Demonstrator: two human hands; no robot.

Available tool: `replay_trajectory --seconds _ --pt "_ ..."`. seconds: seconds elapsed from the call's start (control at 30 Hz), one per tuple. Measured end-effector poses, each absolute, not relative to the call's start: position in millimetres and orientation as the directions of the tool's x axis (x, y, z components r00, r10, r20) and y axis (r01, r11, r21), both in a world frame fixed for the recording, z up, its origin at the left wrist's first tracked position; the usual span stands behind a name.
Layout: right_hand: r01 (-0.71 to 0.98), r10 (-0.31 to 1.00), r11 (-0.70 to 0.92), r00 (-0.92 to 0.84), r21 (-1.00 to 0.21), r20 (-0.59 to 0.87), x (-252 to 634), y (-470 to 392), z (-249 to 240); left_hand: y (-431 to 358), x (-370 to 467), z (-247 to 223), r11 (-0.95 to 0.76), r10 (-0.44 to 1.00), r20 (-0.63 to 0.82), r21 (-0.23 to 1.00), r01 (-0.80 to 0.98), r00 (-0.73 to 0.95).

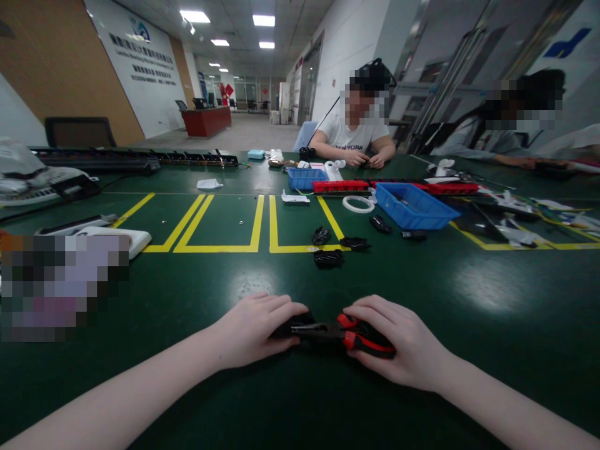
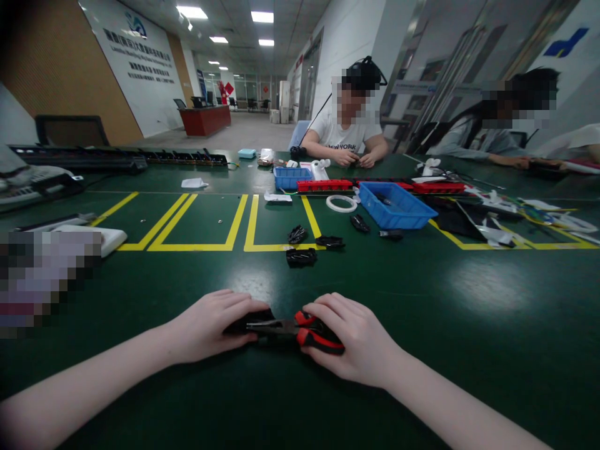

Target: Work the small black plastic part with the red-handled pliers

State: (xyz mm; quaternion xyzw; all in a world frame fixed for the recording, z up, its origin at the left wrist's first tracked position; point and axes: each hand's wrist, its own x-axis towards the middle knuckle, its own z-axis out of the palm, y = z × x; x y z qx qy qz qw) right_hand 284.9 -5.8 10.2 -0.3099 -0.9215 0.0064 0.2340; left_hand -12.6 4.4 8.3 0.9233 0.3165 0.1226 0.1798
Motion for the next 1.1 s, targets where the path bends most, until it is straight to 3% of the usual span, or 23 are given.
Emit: replay_trajectory --seconds 0.23,0.63,1.1 --pt "0.559 0.582 0.806 -0.689 -0.194 0.431 287.0 -3.5 6.9 3.8 -11.7 8.9 -0.718 0.649 0.101 0.408 0.564 0.754" --pt "0.551 0.694 0.714 -0.638 -0.432 0.334 286.7 -5.3 7.4 5.0 -12.3 8.5 -0.704 0.659 0.086 0.421 0.572 0.748" --pt "0.556 0.672 0.737 -0.664 -0.384 0.329 287.5 -2.9 3.6 9.2 -14.9 2.1 -0.706 0.658 0.099 0.426 0.566 0.746"
